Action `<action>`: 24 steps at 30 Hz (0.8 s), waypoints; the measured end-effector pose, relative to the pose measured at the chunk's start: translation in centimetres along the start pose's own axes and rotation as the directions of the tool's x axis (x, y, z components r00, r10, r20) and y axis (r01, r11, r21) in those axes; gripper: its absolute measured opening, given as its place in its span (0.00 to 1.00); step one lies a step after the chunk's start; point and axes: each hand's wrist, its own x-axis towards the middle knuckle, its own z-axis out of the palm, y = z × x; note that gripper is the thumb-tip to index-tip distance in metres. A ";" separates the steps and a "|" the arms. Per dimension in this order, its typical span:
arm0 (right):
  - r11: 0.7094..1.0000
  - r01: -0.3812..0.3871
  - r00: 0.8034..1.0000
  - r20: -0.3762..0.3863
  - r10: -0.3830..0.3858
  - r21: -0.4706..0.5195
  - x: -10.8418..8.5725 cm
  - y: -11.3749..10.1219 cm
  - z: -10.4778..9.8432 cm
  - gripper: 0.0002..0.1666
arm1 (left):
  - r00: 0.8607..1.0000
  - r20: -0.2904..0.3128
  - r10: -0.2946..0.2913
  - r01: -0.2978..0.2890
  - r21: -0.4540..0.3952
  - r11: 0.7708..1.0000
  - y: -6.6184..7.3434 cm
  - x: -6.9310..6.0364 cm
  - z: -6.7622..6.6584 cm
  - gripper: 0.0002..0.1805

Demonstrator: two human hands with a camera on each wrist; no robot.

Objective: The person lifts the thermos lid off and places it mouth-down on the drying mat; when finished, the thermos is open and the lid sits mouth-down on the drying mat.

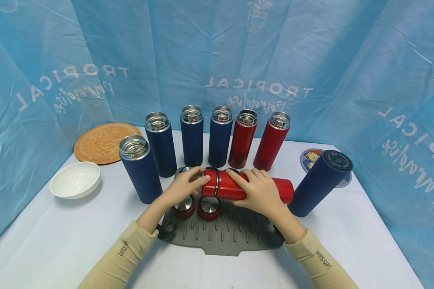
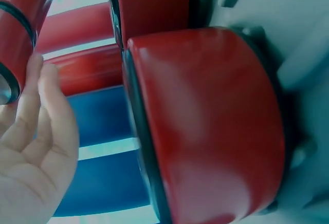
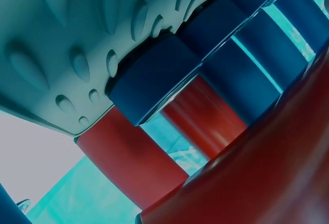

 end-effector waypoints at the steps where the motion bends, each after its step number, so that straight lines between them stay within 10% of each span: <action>1: 1.000 0.002 1.000 -0.003 -0.002 0.002 0.0 0.0 0.0 0.53 | 1.000 0.000 0.001 -0.001 0.007 1.000 -0.1 0.0 0.0 0.27; 14: 1.000 -0.002 1.000 0.003 0.002 -0.002 -0.2 0.1 0.2 0.54 | 0.961 0.081 0.266 -0.257 -0.107 0.960 -0.5 -0.4 0.2 0.44; 24: 1.000 -0.006 1.000 0.003 0.006 -0.001 -0.1 0.2 0.1 0.54 | 0.984 0.042 0.171 -0.164 -0.136 0.977 -0.4 -0.4 -0.2 0.37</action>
